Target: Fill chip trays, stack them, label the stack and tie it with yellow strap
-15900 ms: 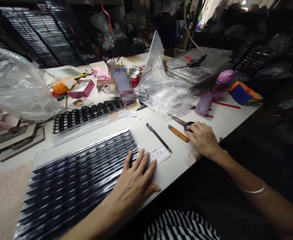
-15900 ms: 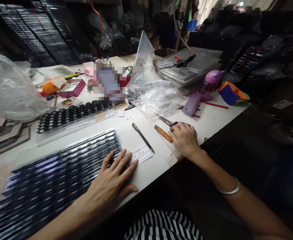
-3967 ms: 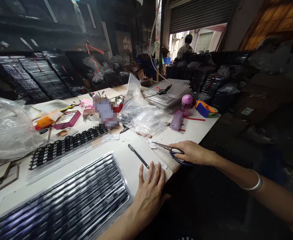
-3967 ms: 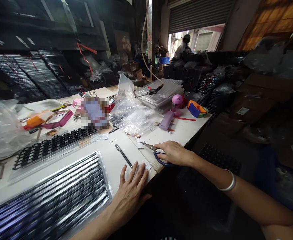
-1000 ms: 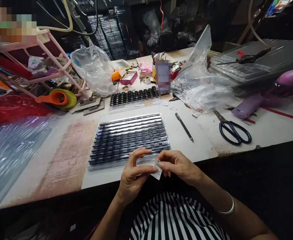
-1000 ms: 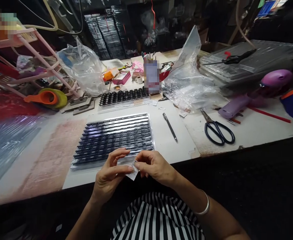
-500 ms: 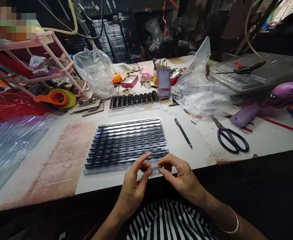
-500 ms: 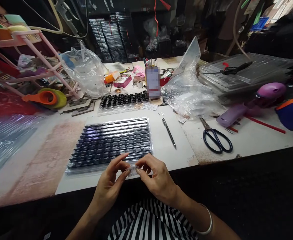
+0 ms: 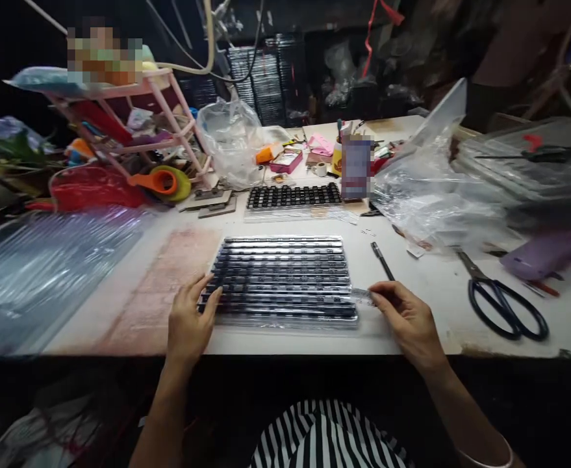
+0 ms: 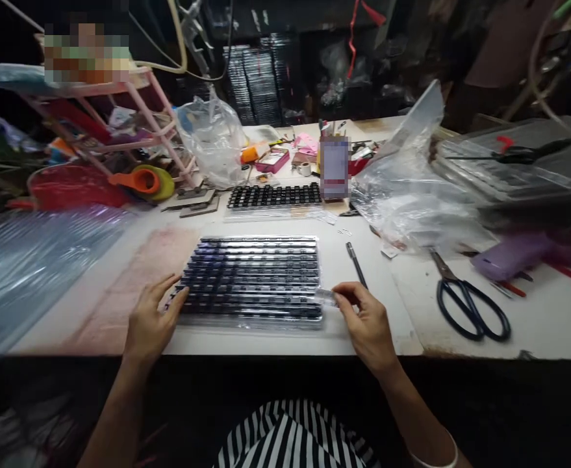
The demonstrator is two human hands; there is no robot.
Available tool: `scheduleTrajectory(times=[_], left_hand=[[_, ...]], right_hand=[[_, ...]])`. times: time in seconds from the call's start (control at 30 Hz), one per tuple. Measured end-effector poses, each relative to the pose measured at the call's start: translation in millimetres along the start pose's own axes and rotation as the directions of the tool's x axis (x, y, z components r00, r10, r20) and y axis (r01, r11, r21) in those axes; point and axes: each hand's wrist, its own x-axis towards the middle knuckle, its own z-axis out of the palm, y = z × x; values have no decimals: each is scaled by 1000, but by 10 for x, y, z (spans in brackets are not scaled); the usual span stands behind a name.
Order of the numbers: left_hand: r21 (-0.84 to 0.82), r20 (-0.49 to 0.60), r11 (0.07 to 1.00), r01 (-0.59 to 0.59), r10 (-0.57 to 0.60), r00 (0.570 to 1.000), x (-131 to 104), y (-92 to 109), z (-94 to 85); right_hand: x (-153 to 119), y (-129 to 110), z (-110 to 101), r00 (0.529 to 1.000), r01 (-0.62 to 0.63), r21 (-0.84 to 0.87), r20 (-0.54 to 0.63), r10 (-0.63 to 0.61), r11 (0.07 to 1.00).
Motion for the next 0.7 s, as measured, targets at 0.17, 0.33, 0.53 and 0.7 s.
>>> scheduleTrajectory(times=[0.17,0.33,0.53,0.7], left_hand=[[-42,146,997,60,-54,988,-128,-191,32],[-132,216,986,102,-72,974,-207,-54,31],[-591,179,735,332,-281,943,-218,-178,-16],[-629,193,691,356,-305,932,-253,-229,-69]], right_hand=[[30,100,80,999,-25,-15,27,26,1000],[82,144,3,998,60,-249,4,-61,967],[227,301,-218,995,-94,-357,-70,73,929],[345,273,-277,991,-137,-189,-30,134,972]])
